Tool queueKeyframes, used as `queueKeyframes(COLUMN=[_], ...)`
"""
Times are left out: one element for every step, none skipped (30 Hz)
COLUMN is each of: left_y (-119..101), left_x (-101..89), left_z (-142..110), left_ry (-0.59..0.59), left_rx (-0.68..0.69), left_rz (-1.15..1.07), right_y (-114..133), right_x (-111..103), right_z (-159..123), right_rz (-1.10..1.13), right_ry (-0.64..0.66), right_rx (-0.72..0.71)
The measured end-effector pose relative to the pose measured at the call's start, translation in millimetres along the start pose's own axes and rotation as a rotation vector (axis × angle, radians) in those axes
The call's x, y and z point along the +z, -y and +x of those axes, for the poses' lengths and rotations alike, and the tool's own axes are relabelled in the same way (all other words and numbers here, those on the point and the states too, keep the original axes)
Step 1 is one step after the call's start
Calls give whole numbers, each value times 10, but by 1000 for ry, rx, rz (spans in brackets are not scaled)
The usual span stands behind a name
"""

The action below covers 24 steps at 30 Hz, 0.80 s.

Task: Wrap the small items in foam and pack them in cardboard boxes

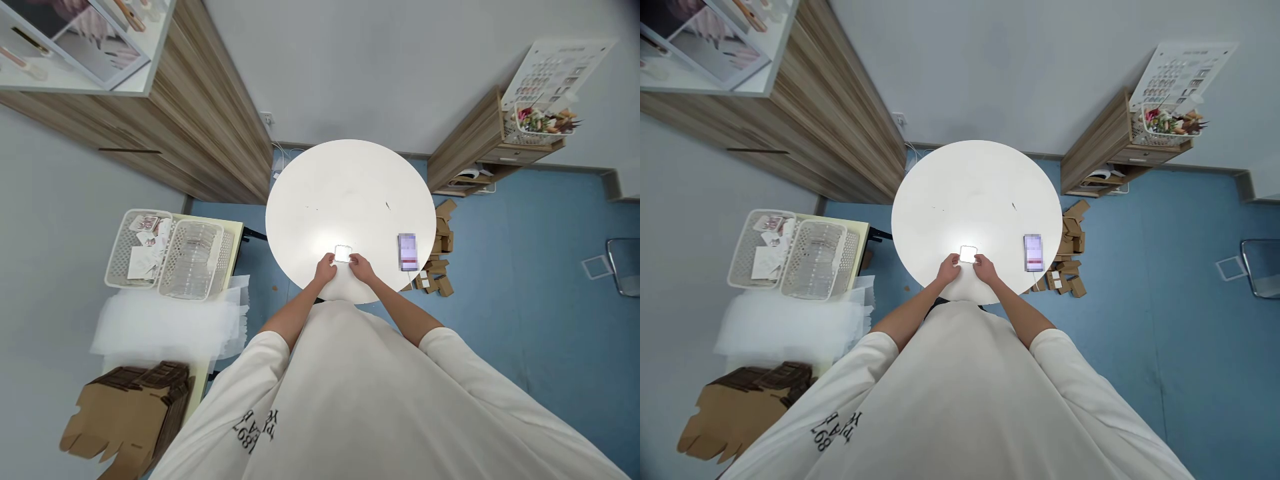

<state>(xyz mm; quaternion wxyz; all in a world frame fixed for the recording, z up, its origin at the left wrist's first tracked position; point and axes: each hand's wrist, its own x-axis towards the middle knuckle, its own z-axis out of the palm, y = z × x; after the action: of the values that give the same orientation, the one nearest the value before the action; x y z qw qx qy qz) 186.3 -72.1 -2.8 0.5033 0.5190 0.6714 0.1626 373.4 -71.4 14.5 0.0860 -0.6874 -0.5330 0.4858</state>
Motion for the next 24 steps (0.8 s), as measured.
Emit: queueKeyframes(left_y=[-18,-39,-63,-89,-115,-141,-166,-188,-208,-225,-239,-250,-258,-264,-268,-272,-275,-279,-283,-288,-295,-302,-310,-317], left_x=[-7,-16,-28,-42,-57,-74,-92,-108,-124,-137,-148,-156,-163,-168,-171,-174,-177,-179,-181,-183,-184,-185,-185,-184], left_z=[-10,-14,-13,-7,4,19,37,58,81,106,131,156,181,206,230,253,275,296,316,334,351,368,384,399], left_ry=[-1,-10,-26,-44,-61,-77,-93,-106,-113,-118,-120,-117,-114,-112,-111,-110,-110,-110,-111,-112,-112,-113,-114,-115], left_rx=[15,28,44,60,73,87,101,114,124,132,135,134,129,122,116,115,116,119,122,123,122,118,113,109], left_rz=[1,6,14,22,30,36,40,42,42,39,34,29,25,22,20,16,11,6,3,4,8,15,21,26], right_y=[30,62,94,126,157,186,213,237,258,277,294,312,331,351,374,398,423,447,469,486,499,506,510,510], right_x=[1,-3,-13,-27,-46,-67,-89,-111,-132,-151,-168,-184,-198,-210,-223,-234,-246,-258,-269,-280,-290,-298,-305,-311], right_z=[-13,-23,-29,-32,-30,-24,-15,-1,15,33,51,69,86,103,118,134,149,166,183,201,218,236,251,264], right_rz=[-21,-42,-57,-66,-69,-70,-71,-72,-73,-73,-72,-72,-74,-80,-89,-99,-109,-121,-133,-145,-158,-169,-176,-182], right_ry=[-10,-24,-41,-59,-76,-90,-102,-111,-117,-120,-122,-120,-118,-116,-115,-117,-120,-124,-126,-125,-121,-114,-107,-100], right_rx=[-4,-9,-17,-27,-36,-45,-51,-54,-54,-51,-50,-48,-46,-44,-42,-39,-38,-37,-37,-38,-37,-36,-36,-40])
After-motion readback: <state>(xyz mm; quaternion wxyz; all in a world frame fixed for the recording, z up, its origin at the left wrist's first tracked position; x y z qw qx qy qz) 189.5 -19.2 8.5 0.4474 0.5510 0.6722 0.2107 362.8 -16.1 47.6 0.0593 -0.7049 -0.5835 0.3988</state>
